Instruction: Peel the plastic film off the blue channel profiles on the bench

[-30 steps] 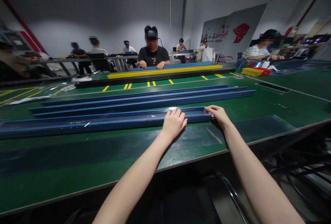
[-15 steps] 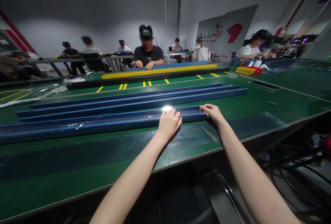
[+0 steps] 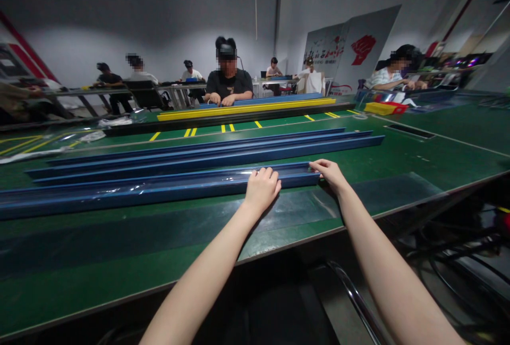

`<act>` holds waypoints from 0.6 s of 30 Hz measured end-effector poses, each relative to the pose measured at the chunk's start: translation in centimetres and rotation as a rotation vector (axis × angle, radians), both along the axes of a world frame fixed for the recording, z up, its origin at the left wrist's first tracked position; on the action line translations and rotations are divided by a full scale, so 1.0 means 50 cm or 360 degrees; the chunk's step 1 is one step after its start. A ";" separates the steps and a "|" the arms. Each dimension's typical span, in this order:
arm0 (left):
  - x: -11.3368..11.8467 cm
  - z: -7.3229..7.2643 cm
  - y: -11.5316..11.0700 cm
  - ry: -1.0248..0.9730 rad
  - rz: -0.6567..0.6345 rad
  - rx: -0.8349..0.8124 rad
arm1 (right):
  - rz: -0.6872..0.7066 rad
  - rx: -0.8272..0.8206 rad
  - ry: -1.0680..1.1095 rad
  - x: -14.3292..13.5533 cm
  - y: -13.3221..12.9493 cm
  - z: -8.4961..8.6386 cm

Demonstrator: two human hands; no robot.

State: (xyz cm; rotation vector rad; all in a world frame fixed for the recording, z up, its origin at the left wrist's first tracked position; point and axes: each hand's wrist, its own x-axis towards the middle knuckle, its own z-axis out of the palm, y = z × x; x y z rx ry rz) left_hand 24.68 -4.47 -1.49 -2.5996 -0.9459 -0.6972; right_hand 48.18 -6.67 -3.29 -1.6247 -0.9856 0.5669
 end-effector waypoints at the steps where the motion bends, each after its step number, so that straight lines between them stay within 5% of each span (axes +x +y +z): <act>1: 0.000 0.000 0.000 0.0000 0.0001 -0.0009 | 0.0004 -0.0004 0.0000 0.000 0.000 0.000; 18: 0.003 -0.006 0.004 0.0005 -0.0029 -0.0035 | -0.0024 -0.0022 -0.0005 0.013 0.006 -0.012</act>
